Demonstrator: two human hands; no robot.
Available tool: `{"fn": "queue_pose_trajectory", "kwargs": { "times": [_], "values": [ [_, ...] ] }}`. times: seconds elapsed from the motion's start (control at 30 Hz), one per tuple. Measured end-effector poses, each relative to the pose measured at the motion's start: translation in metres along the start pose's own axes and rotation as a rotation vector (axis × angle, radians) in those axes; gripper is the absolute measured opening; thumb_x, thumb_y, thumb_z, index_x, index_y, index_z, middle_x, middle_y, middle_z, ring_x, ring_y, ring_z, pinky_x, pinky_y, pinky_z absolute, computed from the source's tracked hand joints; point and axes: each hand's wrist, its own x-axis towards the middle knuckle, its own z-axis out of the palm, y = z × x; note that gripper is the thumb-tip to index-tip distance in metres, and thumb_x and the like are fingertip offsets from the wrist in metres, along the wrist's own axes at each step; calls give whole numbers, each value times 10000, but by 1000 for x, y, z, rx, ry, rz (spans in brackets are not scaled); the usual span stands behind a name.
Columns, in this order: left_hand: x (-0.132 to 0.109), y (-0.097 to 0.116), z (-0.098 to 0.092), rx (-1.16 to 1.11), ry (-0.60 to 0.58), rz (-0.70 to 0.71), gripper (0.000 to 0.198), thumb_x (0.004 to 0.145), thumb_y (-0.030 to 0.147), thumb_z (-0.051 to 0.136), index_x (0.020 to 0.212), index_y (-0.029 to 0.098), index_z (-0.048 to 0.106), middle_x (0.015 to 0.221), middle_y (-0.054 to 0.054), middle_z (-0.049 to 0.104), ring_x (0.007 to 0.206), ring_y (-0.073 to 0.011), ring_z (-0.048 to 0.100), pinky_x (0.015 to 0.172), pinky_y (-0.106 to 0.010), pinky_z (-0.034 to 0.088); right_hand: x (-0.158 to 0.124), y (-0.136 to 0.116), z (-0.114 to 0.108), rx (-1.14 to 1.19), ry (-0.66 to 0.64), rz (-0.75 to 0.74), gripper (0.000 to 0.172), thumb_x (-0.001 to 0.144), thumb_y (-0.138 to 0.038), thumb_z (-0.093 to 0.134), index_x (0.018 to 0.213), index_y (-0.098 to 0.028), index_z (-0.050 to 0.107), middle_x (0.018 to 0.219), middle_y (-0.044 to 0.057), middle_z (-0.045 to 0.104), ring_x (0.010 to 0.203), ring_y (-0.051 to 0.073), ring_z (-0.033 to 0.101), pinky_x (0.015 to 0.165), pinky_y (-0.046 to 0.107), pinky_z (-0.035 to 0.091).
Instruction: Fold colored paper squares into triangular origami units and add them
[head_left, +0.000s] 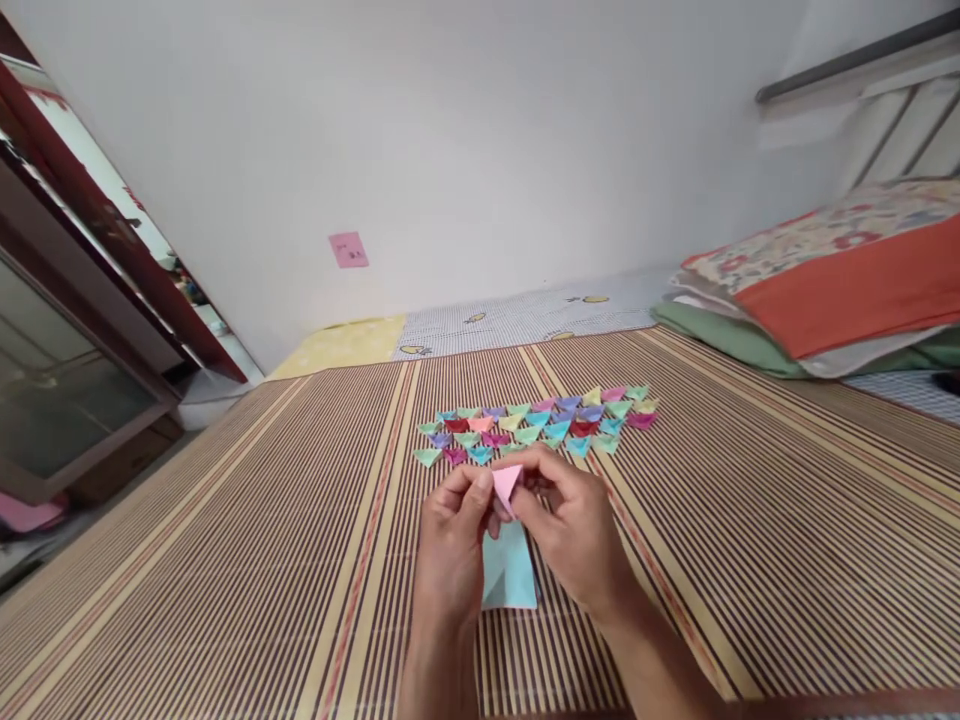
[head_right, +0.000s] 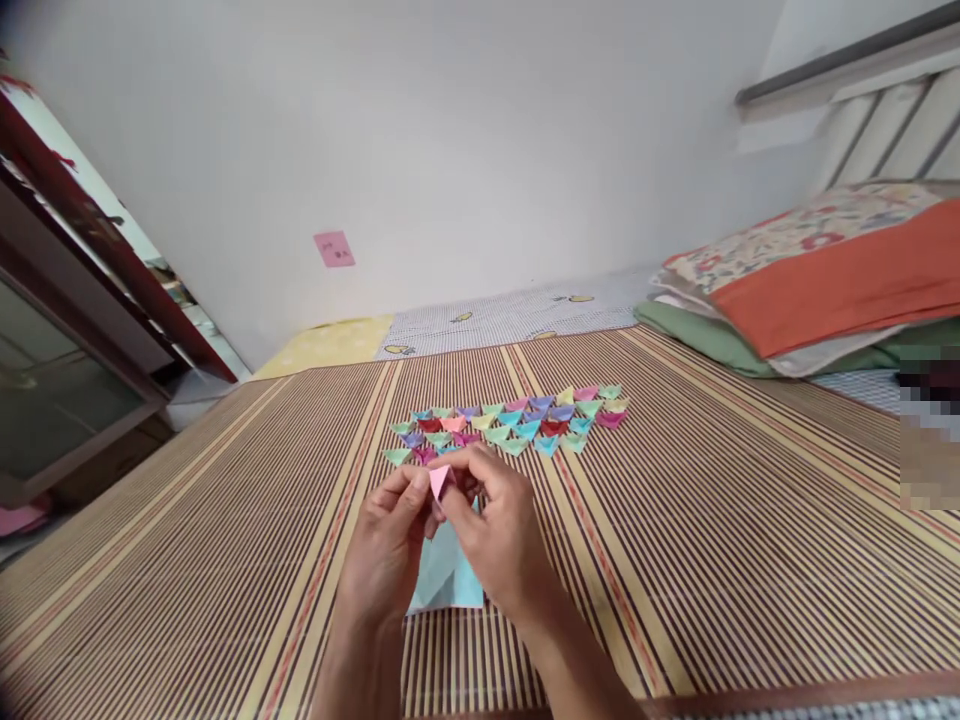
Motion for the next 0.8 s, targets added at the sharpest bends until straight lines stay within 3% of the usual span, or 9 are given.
{"fn": "queue_pose_trajectory", "kwargs": {
  "times": [0.2,0.43,0.63,0.8],
  "values": [
    [0,4,-3,216,61,-36,348,867,501,752,879,158,805,726,-25,652,645,-124,479,574,-220,406,-4,12,13,-69,129,-115,211,958,-95,604,963,-246,752,890,6,677,841,156,669,726,262,528],
    [-4,17,-7,239,-35,-91,351,883,496,733,916,162,835,780,-65,722,680,-160,599,605,-250,490,-3,17,22,-206,195,-249,269,954,-40,582,1019,-238,752,936,18,666,878,151,688,734,243,555],
    [-6,25,-12,90,-4,-89,239,806,368,827,931,164,841,780,-58,742,683,-145,625,708,-259,519,-4,9,26,-232,93,-291,358,963,-19,498,1074,-239,758,989,49,665,930,179,686,771,292,578],
    [-5,26,-17,55,111,-75,260,709,328,899,898,158,844,685,-32,708,649,-126,600,675,-224,497,-3,6,17,-243,-15,-272,439,997,-67,478,1334,-276,666,1168,80,706,1110,230,691,908,382,596]
  ]
}}
